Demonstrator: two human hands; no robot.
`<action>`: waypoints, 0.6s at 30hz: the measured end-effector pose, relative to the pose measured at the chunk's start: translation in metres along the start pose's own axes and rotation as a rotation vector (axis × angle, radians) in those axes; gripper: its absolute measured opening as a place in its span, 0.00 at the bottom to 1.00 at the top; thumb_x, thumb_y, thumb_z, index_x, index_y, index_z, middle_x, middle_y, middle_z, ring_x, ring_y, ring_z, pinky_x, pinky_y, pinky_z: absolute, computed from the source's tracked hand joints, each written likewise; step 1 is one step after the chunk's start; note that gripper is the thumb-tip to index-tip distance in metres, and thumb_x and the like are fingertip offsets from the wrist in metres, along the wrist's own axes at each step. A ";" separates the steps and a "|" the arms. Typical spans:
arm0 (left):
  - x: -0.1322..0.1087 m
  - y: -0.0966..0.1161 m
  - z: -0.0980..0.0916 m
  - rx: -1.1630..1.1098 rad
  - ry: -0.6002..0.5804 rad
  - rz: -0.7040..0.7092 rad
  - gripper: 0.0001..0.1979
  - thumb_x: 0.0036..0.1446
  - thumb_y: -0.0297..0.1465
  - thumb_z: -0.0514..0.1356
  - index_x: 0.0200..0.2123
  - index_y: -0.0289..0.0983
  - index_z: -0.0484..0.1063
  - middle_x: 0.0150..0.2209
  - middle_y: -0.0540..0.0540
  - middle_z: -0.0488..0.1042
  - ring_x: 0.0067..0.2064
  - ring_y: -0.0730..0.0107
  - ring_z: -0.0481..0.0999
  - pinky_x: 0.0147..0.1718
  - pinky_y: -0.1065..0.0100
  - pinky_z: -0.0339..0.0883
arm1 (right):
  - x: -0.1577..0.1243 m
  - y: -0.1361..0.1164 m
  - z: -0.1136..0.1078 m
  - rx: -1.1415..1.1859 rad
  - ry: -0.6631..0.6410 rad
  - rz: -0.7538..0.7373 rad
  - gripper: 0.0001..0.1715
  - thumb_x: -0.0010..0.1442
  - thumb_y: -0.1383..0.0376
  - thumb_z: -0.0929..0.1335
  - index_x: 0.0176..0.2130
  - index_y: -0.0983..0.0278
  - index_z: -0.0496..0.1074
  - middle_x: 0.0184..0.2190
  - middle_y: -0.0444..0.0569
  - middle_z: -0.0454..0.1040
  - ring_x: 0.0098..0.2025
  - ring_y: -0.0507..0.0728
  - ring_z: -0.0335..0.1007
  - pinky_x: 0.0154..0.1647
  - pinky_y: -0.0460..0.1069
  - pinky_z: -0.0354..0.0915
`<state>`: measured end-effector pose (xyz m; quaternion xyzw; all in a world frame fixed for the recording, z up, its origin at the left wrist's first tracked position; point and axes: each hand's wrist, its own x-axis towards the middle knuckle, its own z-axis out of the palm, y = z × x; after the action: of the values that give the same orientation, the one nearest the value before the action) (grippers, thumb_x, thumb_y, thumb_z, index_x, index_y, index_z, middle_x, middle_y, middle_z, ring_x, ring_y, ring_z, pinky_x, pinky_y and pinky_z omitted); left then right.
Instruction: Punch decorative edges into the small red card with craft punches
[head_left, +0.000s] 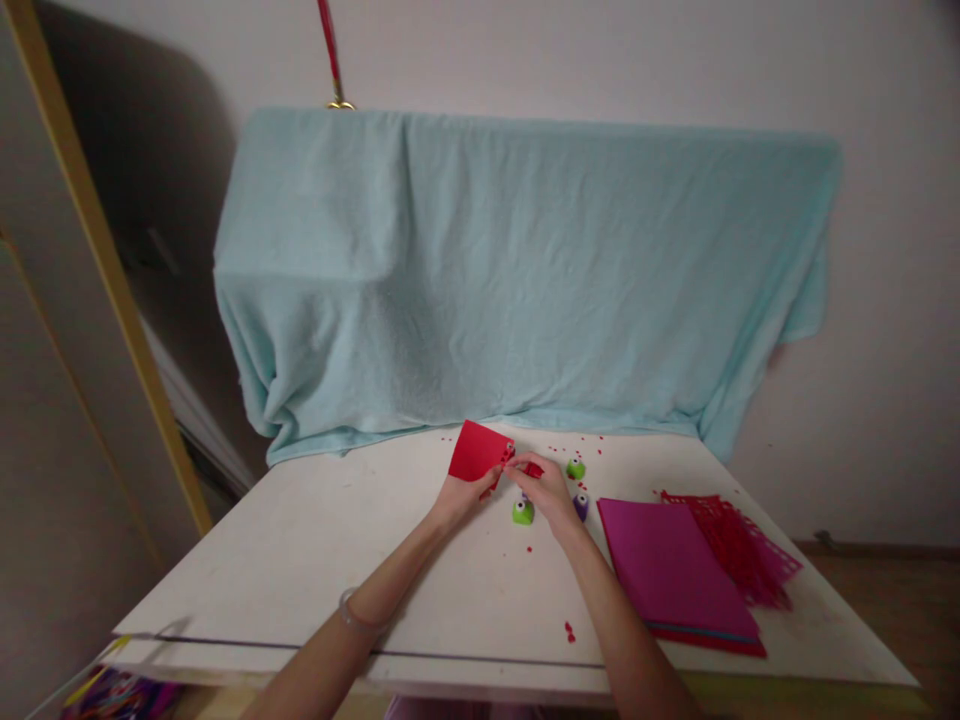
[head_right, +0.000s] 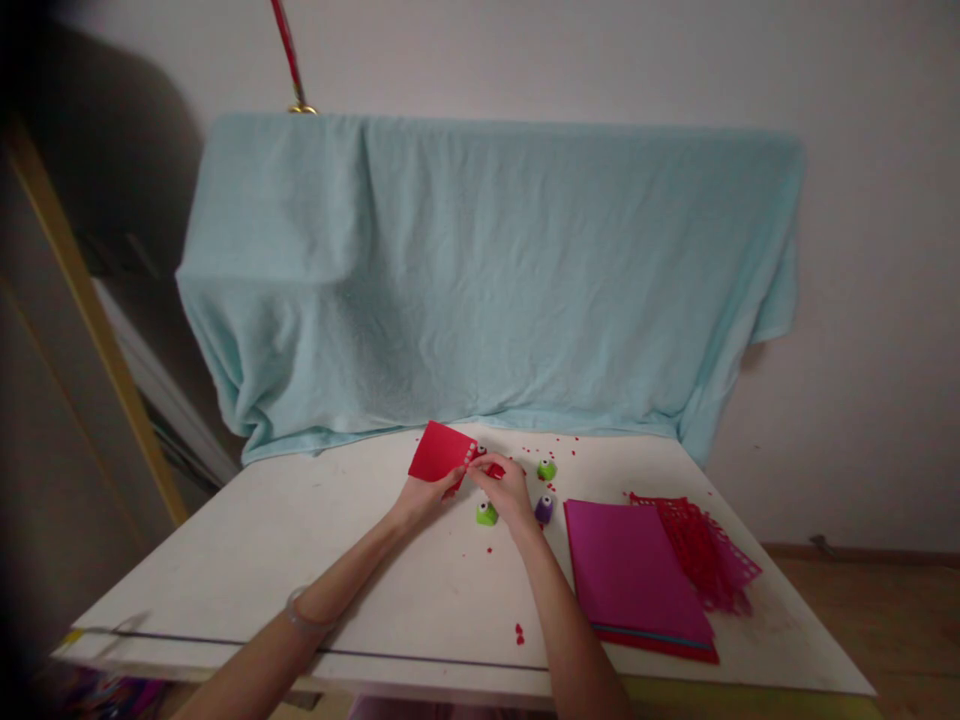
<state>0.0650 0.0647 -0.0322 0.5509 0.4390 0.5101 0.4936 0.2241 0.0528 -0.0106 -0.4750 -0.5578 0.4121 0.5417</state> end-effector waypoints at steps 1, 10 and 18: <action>0.000 0.000 0.000 0.003 -0.011 0.000 0.21 0.49 0.48 0.64 0.31 0.34 0.70 0.22 0.51 0.68 0.21 0.76 0.64 0.20 0.74 0.56 | 0.000 0.001 0.000 0.003 0.000 0.001 0.16 0.47 0.55 0.73 0.31 0.64 0.77 0.23 0.45 0.71 0.23 0.52 0.61 0.23 0.46 0.55; -0.003 0.009 0.001 0.034 -0.035 0.003 0.21 0.49 0.48 0.63 0.26 0.35 0.66 0.20 0.52 0.65 0.20 0.76 0.61 0.19 0.73 0.54 | 0.000 0.001 -0.001 -0.019 -0.008 -0.023 0.11 0.49 0.59 0.72 0.31 0.63 0.77 0.23 0.44 0.71 0.24 0.52 0.62 0.25 0.46 0.56; -0.005 0.017 0.000 0.024 -0.049 -0.031 0.20 0.48 0.47 0.64 0.27 0.35 0.67 0.20 0.52 0.66 0.21 0.75 0.62 0.20 0.73 0.55 | -0.001 -0.002 0.000 -0.019 -0.002 -0.026 0.10 0.48 0.59 0.72 0.30 0.63 0.77 0.24 0.45 0.72 0.26 0.53 0.64 0.26 0.47 0.57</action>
<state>0.0644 0.0572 -0.0163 0.5624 0.4412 0.4833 0.5055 0.2236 0.0513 -0.0085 -0.4727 -0.5682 0.4000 0.5419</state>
